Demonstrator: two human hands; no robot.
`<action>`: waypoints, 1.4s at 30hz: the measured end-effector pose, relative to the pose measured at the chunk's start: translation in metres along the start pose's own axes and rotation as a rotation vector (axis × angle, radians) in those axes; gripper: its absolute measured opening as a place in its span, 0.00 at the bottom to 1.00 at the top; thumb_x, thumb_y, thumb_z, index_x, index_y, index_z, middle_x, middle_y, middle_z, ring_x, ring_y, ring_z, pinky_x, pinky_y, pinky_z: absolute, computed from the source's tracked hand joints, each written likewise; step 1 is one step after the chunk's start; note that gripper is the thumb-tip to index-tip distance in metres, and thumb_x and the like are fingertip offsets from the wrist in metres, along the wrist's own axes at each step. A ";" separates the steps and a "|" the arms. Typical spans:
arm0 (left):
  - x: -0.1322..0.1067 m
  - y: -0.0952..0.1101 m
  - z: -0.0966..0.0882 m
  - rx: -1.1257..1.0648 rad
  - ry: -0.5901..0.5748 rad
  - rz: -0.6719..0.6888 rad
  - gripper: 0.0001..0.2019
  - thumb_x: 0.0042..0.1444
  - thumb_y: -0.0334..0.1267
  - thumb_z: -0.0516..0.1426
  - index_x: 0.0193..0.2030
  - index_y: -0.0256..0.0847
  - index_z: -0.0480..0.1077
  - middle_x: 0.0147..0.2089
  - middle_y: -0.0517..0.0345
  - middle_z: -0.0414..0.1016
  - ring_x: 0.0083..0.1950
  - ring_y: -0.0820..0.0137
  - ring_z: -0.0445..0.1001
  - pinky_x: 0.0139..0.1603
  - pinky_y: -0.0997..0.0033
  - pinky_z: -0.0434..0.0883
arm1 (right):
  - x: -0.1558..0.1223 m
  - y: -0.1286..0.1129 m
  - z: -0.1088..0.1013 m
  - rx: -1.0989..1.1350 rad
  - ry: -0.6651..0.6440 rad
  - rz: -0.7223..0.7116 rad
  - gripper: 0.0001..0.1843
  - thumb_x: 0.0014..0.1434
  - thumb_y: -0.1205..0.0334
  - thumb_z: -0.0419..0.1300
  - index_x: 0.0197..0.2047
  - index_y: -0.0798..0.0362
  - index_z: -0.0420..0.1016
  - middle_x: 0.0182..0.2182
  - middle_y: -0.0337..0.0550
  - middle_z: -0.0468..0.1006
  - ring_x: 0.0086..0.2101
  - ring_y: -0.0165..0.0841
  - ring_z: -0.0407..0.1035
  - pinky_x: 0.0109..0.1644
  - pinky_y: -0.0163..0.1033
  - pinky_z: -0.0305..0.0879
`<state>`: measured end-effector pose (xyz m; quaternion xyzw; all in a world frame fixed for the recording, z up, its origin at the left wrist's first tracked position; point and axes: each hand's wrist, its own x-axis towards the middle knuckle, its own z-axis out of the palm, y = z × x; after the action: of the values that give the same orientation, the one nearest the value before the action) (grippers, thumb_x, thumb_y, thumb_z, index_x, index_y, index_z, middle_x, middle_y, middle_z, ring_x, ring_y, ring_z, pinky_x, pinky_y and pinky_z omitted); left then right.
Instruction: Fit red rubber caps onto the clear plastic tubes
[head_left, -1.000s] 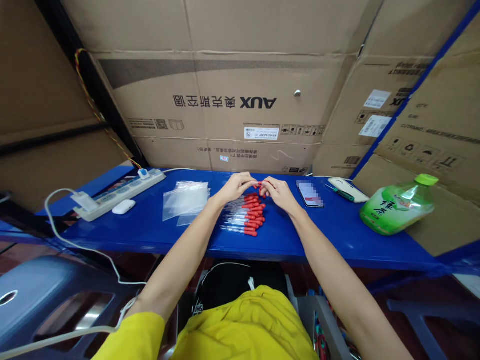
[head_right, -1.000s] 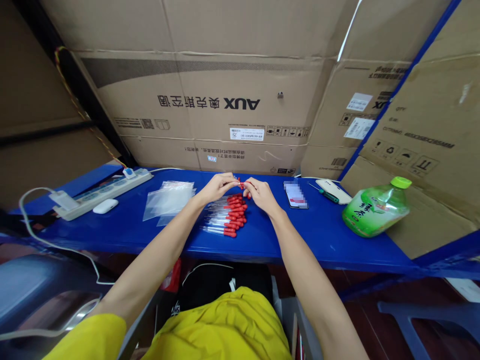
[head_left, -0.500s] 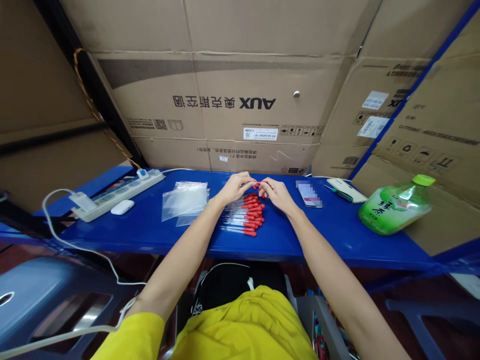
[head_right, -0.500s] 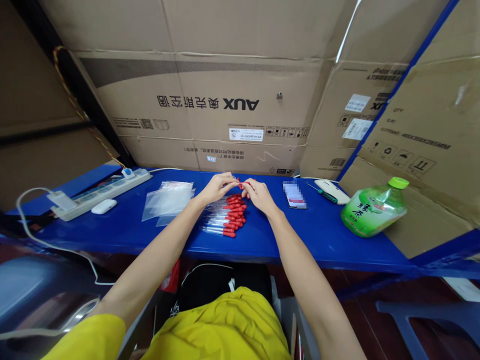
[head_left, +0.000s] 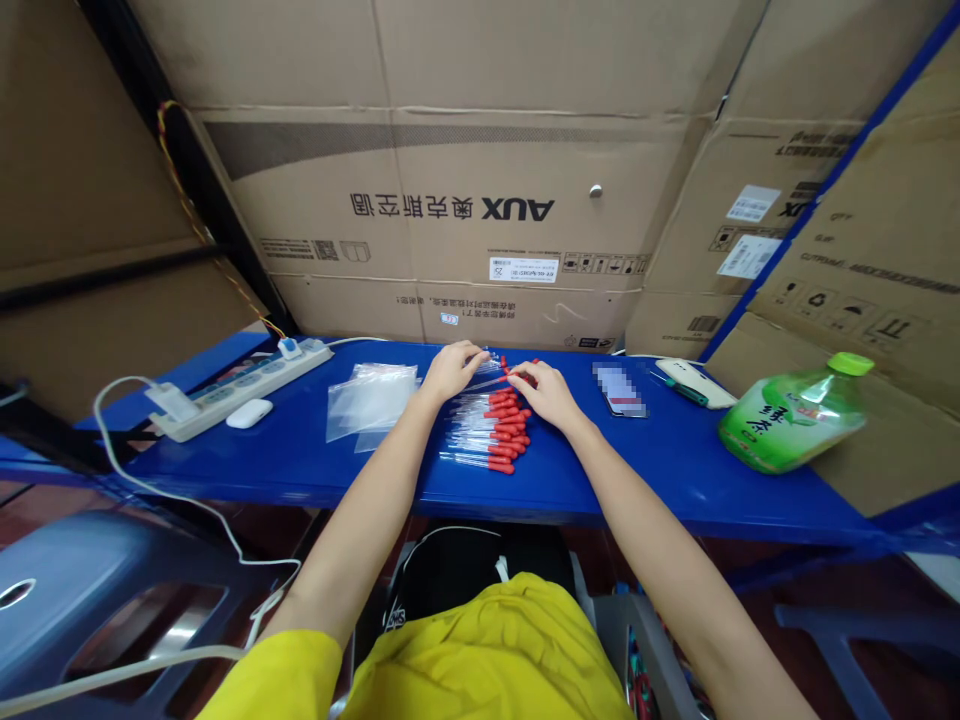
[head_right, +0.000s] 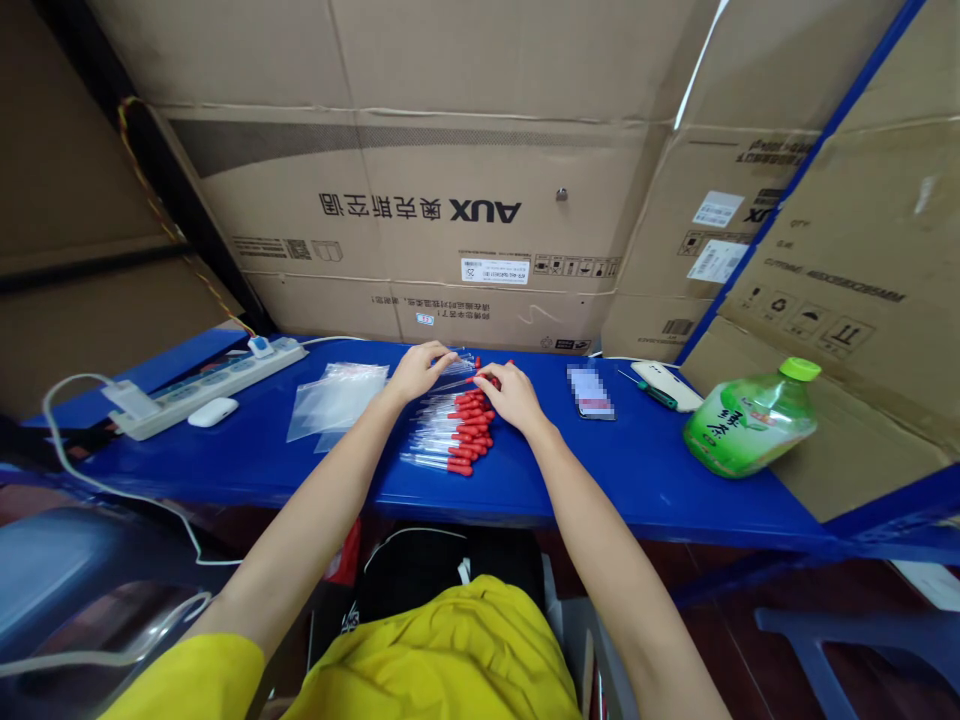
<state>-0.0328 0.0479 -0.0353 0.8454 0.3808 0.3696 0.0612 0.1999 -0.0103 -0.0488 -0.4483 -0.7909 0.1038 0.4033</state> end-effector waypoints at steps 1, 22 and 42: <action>-0.001 -0.005 0.003 0.047 0.016 -0.039 0.18 0.69 0.46 0.52 0.44 0.39 0.81 0.43 0.49 0.81 0.44 0.64 0.77 0.50 0.65 0.70 | 0.000 0.001 0.002 -0.010 -0.016 0.002 0.11 0.69 0.54 0.58 0.42 0.48 0.81 0.37 0.45 0.82 0.36 0.39 0.70 0.44 0.43 0.63; 0.008 -0.012 0.033 0.262 -0.209 -0.046 0.12 0.65 0.41 0.57 0.49 0.44 0.82 0.48 0.47 0.76 0.49 0.60 0.74 0.51 0.64 0.71 | 0.001 0.016 0.004 -0.070 -0.064 -0.007 0.17 0.72 0.54 0.53 0.41 0.48 0.82 0.39 0.45 0.82 0.40 0.40 0.67 0.49 0.44 0.60; 0.012 0.019 0.012 0.293 -0.407 -0.220 0.17 0.52 0.28 0.59 0.47 0.42 0.81 0.44 0.52 0.83 0.47 0.61 0.80 0.47 0.70 0.72 | -0.001 0.027 0.001 -0.186 -0.027 0.083 0.09 0.66 0.64 0.58 0.43 0.48 0.81 0.42 0.43 0.83 0.41 0.41 0.67 0.49 0.45 0.62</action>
<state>-0.0084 0.0446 -0.0296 0.8556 0.4996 0.1243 0.0532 0.2161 0.0053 -0.0644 -0.5147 -0.7833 0.0524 0.3447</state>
